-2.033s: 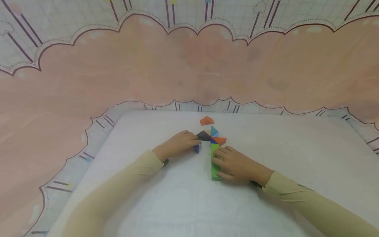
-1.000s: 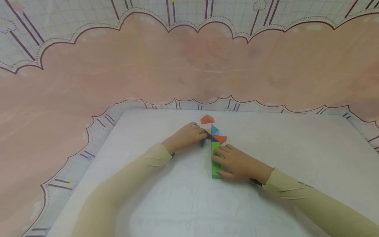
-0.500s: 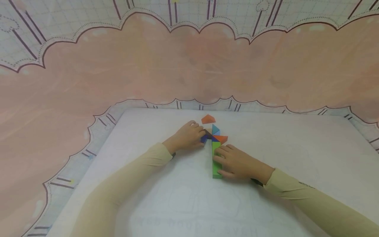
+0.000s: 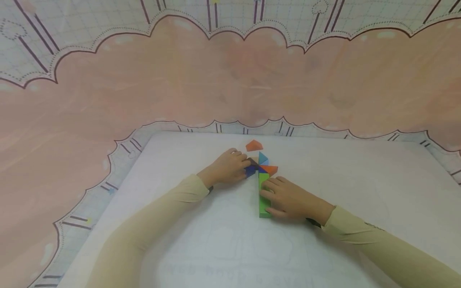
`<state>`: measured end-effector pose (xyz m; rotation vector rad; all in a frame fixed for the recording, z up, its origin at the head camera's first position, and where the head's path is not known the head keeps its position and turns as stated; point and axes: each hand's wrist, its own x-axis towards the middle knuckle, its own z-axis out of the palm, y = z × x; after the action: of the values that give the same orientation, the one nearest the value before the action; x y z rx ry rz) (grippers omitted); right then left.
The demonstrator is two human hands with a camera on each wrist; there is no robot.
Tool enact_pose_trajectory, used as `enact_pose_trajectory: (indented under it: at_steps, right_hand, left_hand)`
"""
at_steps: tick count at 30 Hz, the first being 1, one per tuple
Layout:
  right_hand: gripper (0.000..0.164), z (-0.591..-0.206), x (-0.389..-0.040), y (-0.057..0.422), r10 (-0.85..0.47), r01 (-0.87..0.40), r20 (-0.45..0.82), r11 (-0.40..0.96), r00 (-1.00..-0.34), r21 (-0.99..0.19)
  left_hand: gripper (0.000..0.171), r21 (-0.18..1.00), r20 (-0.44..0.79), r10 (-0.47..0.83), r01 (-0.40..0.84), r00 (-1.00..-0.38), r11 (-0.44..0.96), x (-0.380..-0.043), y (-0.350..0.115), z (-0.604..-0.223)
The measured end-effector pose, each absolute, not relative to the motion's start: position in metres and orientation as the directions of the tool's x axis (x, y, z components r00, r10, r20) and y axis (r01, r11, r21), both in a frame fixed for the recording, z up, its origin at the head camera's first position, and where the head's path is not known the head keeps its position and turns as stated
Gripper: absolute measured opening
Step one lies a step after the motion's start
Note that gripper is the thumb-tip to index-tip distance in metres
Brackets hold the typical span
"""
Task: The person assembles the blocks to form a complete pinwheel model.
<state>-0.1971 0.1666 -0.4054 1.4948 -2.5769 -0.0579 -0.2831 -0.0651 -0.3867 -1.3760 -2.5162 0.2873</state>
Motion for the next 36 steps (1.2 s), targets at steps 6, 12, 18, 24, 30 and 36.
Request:
enact_pose_trajectory:
  at_steps: [6, 12, 18, 24, 30, 36]
  right_hand:
    - [0.037, -0.405, -0.197, 0.166, -0.864, -0.859, 0.109, 0.501, -0.491, 0.108]
    - [0.036, -0.404, -0.198, 0.166, -0.865, -0.859, 0.111, 0.499, -0.489, 0.114]
    - [0.034, -0.405, -0.198, 0.166, -0.875, -0.869, 0.139, 0.481, -0.465, 0.12]
    - [0.035, -0.405, -0.197, 0.166, -0.872, -0.866, 0.133, 0.485, -0.471, 0.119]
    - [0.036, -0.404, -0.196, 0.165, -0.87, -0.862, 0.127, 0.491, -0.477, 0.125]
    - [0.038, -0.402, -0.196, 0.166, -0.869, -0.862, 0.121, 0.493, -0.48, 0.12]
  left_hand:
    - [0.027, -0.266, 0.093, 0.856, 0.816, -0.508, 0.513, -0.283, -0.067, -0.386]
    - [0.023, -0.27, 0.106, 0.875, 0.833, -0.472, 0.483, -0.288, -0.064, -0.389]
    - [0.02, -0.285, 0.116, 0.885, 0.839, -0.45, 0.464, -0.292, -0.057, -0.39]
    - [0.018, -0.292, 0.099, 0.881, 0.833, -0.463, 0.471, -0.292, -0.052, -0.388]
    - [0.02, -0.281, 0.089, 0.871, 0.827, -0.483, 0.487, -0.291, -0.049, -0.387]
    - [0.02, -0.277, 0.088, 0.858, 0.815, -0.506, 0.51, -0.291, -0.046, -0.386]
